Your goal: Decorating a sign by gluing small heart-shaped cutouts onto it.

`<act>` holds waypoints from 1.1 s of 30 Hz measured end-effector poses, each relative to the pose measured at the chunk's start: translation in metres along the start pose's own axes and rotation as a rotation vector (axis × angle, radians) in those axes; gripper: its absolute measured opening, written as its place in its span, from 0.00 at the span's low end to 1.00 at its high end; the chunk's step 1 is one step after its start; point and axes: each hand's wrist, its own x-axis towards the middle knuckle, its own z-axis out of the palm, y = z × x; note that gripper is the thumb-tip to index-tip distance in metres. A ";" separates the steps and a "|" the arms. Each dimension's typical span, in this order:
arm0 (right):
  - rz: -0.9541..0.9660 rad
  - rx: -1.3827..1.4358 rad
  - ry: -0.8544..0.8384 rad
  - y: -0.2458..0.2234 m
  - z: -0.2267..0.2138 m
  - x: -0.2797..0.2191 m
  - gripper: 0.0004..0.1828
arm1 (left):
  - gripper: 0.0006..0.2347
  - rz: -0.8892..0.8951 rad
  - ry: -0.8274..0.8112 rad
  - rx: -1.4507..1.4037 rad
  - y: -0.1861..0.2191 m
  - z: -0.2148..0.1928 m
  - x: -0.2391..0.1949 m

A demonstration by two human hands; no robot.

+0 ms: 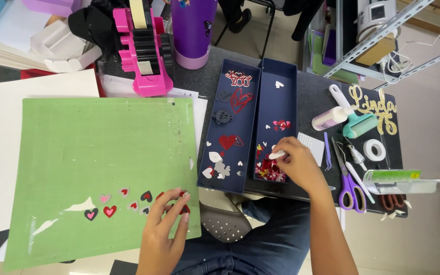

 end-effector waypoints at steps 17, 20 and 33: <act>0.163 0.598 0.315 -0.002 0.002 -0.007 0.06 | 0.14 0.011 -0.034 0.059 -0.002 0.008 -0.004; 0.160 0.748 0.317 0.000 0.002 -0.014 0.06 | 0.14 0.018 -0.051 0.070 -0.002 0.011 -0.002; 0.039 0.986 0.332 0.020 0.044 -0.064 0.08 | 0.03 0.218 -0.016 0.083 0.002 0.026 -0.007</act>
